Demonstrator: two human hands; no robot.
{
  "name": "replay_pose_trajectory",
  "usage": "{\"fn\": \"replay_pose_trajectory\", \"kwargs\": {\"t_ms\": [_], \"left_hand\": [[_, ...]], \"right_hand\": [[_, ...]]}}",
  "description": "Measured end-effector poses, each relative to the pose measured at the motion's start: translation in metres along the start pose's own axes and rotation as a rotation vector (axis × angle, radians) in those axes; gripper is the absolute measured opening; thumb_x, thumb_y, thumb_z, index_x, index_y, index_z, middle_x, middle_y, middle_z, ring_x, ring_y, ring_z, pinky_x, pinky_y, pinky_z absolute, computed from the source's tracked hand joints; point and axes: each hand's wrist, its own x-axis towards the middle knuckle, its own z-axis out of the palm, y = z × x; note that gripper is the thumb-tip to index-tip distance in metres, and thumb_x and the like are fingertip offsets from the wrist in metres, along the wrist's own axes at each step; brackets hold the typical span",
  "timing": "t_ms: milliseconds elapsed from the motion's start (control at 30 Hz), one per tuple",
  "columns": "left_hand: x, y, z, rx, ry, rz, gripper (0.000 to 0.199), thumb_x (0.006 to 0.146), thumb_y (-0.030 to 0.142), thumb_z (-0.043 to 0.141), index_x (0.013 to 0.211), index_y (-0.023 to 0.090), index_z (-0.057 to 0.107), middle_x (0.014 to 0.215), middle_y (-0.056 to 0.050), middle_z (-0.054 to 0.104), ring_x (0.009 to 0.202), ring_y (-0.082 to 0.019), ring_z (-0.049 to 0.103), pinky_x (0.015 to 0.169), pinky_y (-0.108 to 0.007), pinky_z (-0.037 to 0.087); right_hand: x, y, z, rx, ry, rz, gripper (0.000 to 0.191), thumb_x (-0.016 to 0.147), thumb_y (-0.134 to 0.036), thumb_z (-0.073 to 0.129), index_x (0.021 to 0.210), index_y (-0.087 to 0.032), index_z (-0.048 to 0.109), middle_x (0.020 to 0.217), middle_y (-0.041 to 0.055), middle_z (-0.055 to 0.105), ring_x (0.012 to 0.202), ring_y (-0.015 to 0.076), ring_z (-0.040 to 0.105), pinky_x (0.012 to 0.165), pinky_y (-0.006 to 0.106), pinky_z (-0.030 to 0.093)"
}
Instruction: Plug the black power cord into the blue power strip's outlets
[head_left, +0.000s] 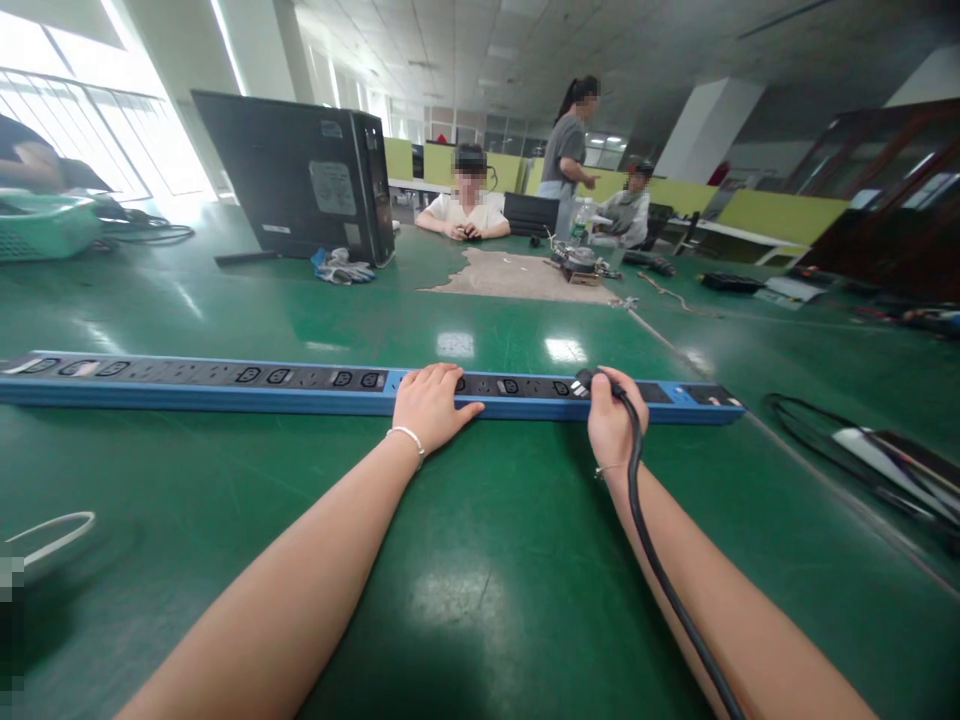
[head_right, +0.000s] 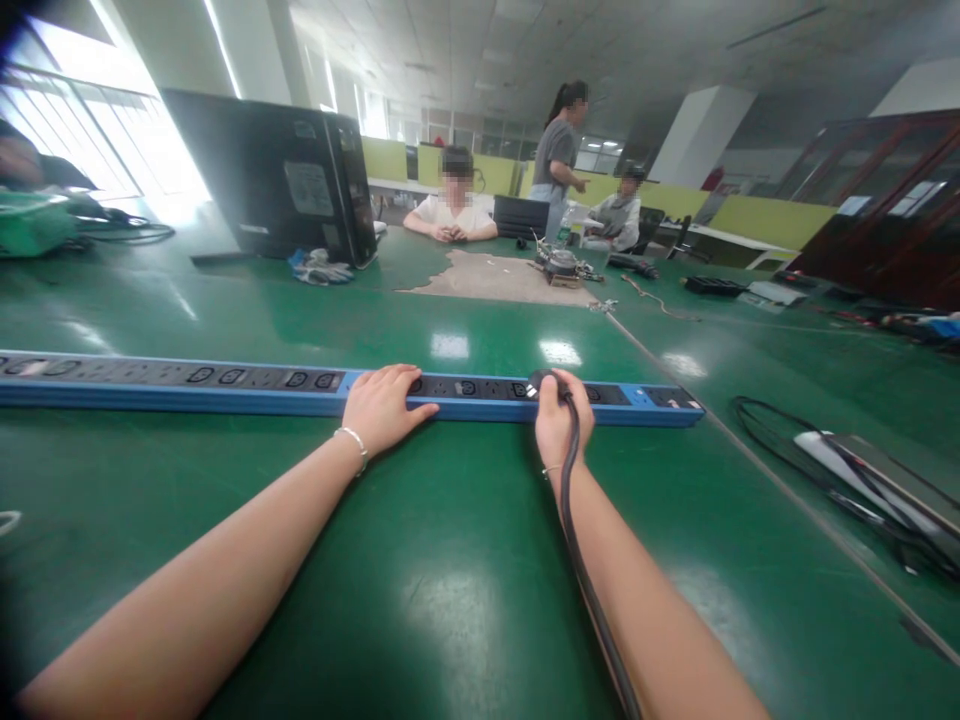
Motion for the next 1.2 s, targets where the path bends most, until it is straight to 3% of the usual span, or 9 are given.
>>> {"fn": "replay_pose_trajectory", "kwargs": {"t_ms": [100, 200, 500, 1200], "left_hand": [[0.000, 0.000, 0.000, -0.007, 0.007, 0.000, 0.053, 0.079, 0.055, 0.052, 0.120, 0.022, 0.054, 0.128, -0.008, 0.056, 0.121, -0.025, 0.046, 0.102, -0.040, 0.032], [-0.001, 0.000, 0.001, -0.021, 0.021, 0.006, 0.054, 0.078, 0.055, 0.054, 0.120, 0.021, 0.054, 0.127, -0.008, 0.056, 0.120, -0.025, 0.046, 0.101, -0.040, 0.032], [0.000, -0.001, 0.003, -0.040, 0.053, 0.019, 0.052, 0.077, 0.053, 0.058, 0.116, 0.020, 0.055, 0.124, -0.007, 0.058, 0.118, -0.024, 0.048, 0.100, -0.039, 0.033], [0.000, -0.002, 0.006, -0.039, 0.091, 0.031, 0.051, 0.076, 0.053, 0.059, 0.114, 0.019, 0.057, 0.122, -0.007, 0.060, 0.115, -0.024, 0.050, 0.098, -0.038, 0.033]], "right_hand": [[-0.015, -0.020, 0.016, 0.104, -0.264, -0.080, 0.045, 0.082, -0.047, 0.049, 0.114, -0.018, 0.060, 0.098, 0.0073, 0.069, 0.086, 0.0193, 0.063, 0.082, 0.034, 0.049], [-0.027, -0.040, 0.034, 0.184, -0.384, -0.151, 0.038, 0.083, -0.045, 0.047, 0.108, -0.021, 0.063, 0.106, 0.0061, 0.068, 0.095, 0.0200, 0.062, 0.089, 0.035, 0.046], [-0.027, -0.068, 0.071, 0.057, -0.390, -0.144, 0.033, 0.084, -0.040, 0.044, 0.099, -0.021, 0.067, 0.103, 0.0057, 0.069, 0.097, 0.0214, 0.062, 0.091, 0.036, 0.045], [-0.022, -0.067, 0.069, 0.006, -0.425, -0.191, 0.033, 0.085, -0.037, 0.044, 0.100, -0.019, 0.067, 0.101, 0.0070, 0.069, 0.096, 0.0214, 0.062, 0.089, 0.035, 0.046]]}}
